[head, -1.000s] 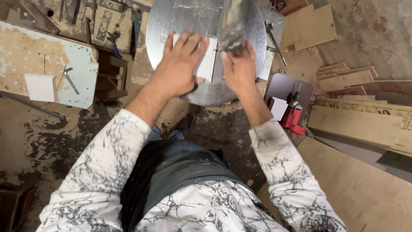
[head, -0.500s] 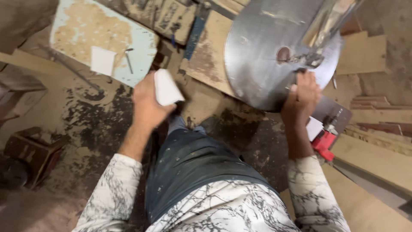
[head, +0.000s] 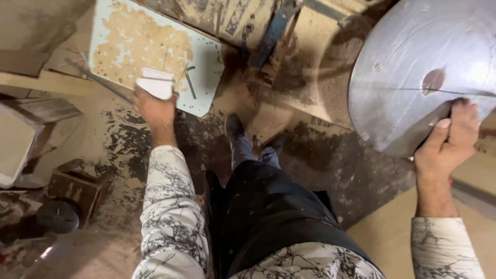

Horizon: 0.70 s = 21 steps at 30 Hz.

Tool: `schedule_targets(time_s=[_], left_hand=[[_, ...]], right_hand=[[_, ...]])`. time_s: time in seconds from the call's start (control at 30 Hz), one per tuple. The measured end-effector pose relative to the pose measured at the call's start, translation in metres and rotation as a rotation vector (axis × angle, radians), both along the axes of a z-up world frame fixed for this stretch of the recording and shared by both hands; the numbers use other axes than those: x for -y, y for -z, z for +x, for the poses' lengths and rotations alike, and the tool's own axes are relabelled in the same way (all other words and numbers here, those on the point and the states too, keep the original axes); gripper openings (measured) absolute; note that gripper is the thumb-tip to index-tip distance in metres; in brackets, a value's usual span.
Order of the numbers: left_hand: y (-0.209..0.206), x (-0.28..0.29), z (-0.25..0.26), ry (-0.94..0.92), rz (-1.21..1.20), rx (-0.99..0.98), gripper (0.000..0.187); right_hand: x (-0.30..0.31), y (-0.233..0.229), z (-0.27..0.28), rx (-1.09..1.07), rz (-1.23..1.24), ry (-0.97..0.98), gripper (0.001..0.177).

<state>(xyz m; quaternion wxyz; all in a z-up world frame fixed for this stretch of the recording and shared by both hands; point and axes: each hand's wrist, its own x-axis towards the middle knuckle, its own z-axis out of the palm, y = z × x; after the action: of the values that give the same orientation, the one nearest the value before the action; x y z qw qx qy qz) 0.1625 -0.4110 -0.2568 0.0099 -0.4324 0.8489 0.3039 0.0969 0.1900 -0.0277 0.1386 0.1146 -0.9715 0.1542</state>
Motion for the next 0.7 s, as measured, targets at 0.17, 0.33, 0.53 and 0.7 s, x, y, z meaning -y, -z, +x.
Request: schedule_targets(time_s=[0.17, 0.33, 0.53, 0.7], left_hand=[[0.027, 0.017, -0.012, -0.065, 0.059, 0.217, 0.131], [0.049, 0.003, 0.019, 0.237, -0.147, 0.324, 0.131], [0.027, -0.079, 0.066, 0.49, -0.178, 0.323, 0.111], [-0.019, -0.159, 0.066, 0.733, 0.17, 0.628, 0.078]], right_hand=[[0.009, -0.005, -0.002, 0.036, -0.06, 0.0, 0.046], [0.002, 0.001, 0.001, -0.027, -0.039, 0.058, 0.043], [-0.058, 0.072, 0.036, -0.33, -0.877, 0.537, 0.031], [-0.134, 0.143, 0.114, -0.153, -0.493, 1.093, 0.022]])
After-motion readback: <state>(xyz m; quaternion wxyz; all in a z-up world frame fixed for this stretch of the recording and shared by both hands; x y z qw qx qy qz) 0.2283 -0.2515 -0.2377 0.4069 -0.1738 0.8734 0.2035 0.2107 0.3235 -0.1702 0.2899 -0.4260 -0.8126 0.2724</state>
